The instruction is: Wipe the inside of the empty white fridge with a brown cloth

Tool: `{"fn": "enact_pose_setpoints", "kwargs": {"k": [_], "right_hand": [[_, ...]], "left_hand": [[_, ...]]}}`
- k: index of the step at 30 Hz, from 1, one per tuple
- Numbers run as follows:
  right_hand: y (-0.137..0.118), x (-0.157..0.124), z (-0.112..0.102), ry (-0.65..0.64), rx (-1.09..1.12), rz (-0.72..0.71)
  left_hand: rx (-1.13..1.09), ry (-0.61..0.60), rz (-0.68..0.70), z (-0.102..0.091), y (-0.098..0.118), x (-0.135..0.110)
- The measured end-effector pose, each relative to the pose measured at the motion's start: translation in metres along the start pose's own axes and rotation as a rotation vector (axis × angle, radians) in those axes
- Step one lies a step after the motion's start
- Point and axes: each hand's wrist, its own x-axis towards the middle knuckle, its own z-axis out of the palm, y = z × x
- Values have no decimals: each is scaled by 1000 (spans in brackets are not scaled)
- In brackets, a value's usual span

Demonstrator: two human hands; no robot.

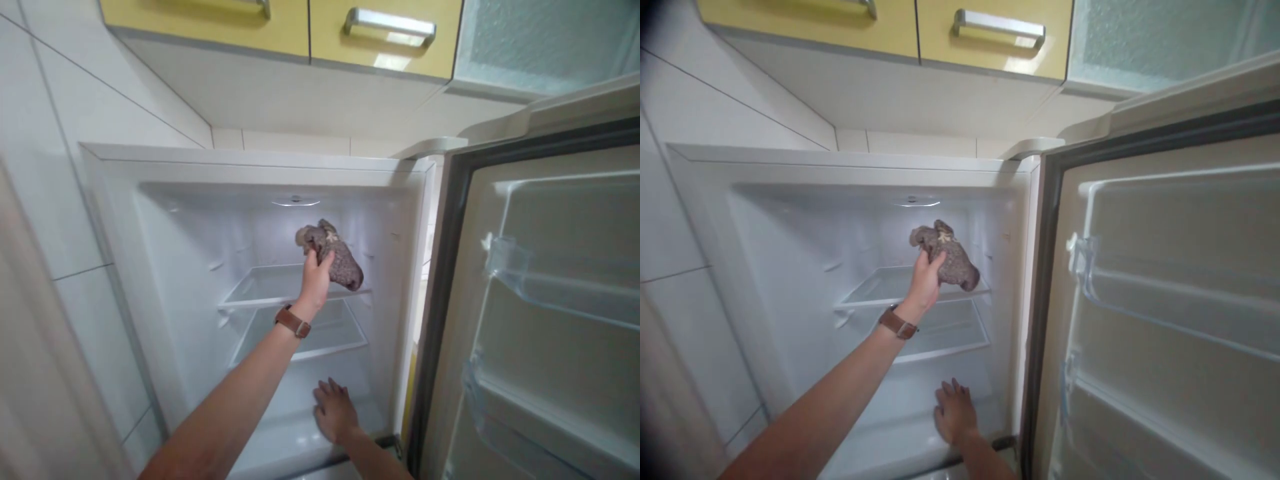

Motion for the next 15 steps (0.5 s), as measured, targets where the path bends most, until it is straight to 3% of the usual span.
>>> {"fn": "enact_pose_setpoints", "kwargs": {"k": [3,6,10,15], "right_hand": [[0,1,5,24,25,34],[-1,1,7,48,62,48],[-2,1,6,77,109,53],[3,4,11,31,112,57]], "left_hand": [[129,-215,33,51,-34,3],[220,-216,101,81,-62,-9],[201,-172,123,86,-87,-7],[191,-190,89,85,-103,43]]}}
